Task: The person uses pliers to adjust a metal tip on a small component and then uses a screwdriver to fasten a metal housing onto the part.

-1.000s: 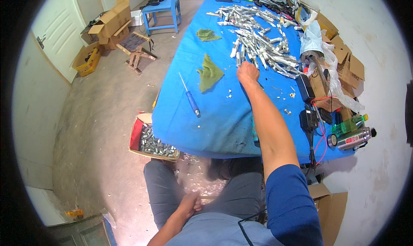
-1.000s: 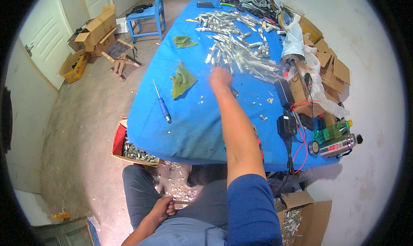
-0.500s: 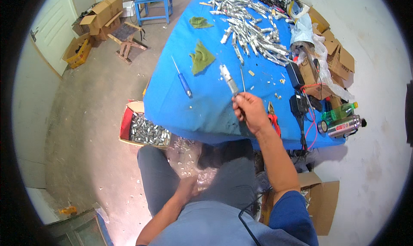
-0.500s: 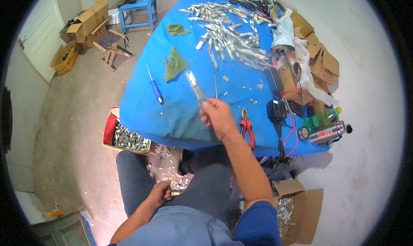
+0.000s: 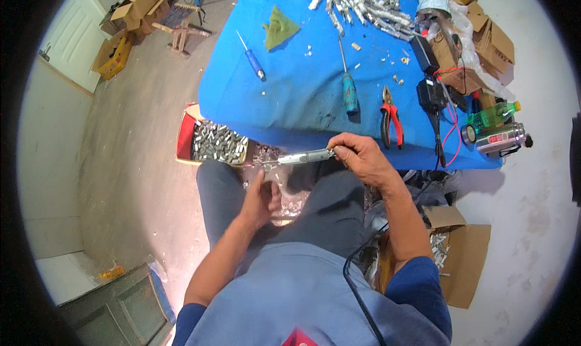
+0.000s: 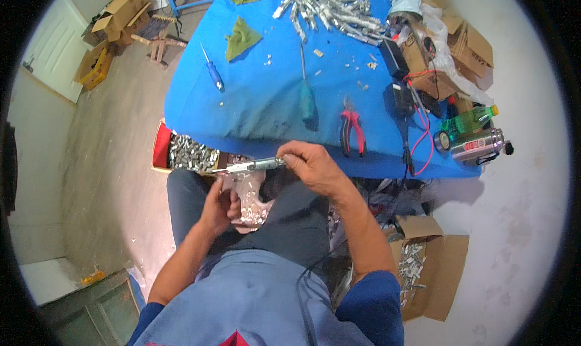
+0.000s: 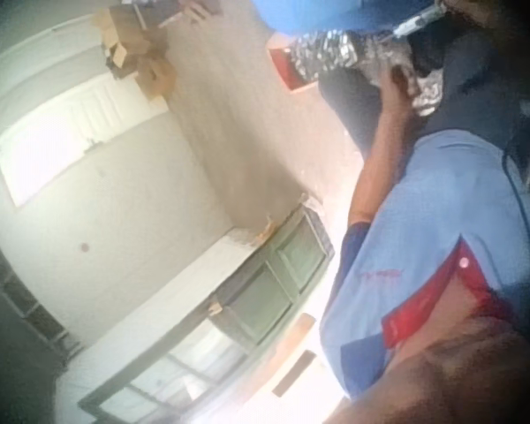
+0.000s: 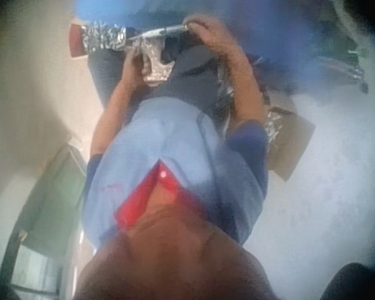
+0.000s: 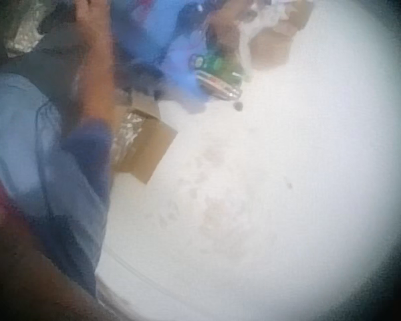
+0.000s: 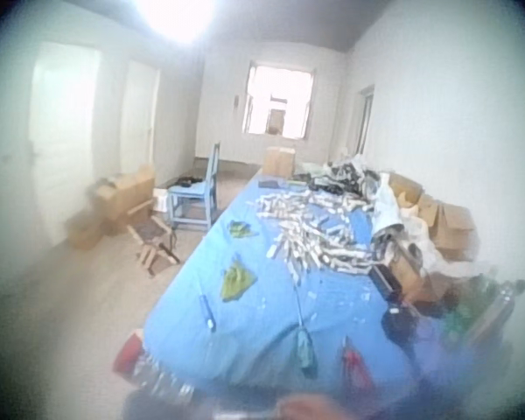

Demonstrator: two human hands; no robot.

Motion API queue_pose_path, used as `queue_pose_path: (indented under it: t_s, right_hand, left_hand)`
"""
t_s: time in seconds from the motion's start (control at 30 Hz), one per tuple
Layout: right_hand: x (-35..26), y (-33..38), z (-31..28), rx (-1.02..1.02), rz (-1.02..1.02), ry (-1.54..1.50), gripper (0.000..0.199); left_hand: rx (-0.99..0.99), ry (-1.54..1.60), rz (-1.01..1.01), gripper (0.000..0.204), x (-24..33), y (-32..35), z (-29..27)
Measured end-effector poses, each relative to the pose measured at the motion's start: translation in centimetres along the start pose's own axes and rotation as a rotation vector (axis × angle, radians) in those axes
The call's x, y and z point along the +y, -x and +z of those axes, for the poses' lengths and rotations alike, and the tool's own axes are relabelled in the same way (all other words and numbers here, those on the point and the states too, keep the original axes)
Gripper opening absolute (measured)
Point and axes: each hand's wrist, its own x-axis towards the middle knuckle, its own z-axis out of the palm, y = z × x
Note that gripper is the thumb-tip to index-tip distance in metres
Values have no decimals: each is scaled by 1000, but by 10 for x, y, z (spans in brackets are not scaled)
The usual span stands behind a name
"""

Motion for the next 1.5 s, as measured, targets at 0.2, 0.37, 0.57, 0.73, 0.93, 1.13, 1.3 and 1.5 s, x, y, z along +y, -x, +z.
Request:
queue_pose_path:
  t_s: [0.2,0.37,0.57,0.73,0.93,1.13,1.3,1.5]
  right_hand:
    - [2,-4,-11,-195,-120,234,16]
    - [2,-13,-15,-289,-164,291,13]
    - [-4,-25,-22,-369,-84,273,18]
    - [-7,-33,-16,-206,-123,180,13]
    - [5,-43,-23,436,-350,277,16]
    - [9,-51,-42,725,-350,679,33]
    - [21,-73,-40,666,-153,776,48]
    - [25,-85,-44,564,83,504,44]
  left_hand:
    - [-82,-33,24,52,35,8,44]
    - [-161,-171,-41,45,29,15,61]
    - [-277,-340,-81,39,21,16,68]
    - [-177,-492,-33,45,22,24,89]
    - [-85,-586,142,40,34,18,100]
    - [-10,-635,236,32,53,2,106]
    - [162,-700,294,32,65,-25,102]
    - [185,-828,321,35,74,-38,100]
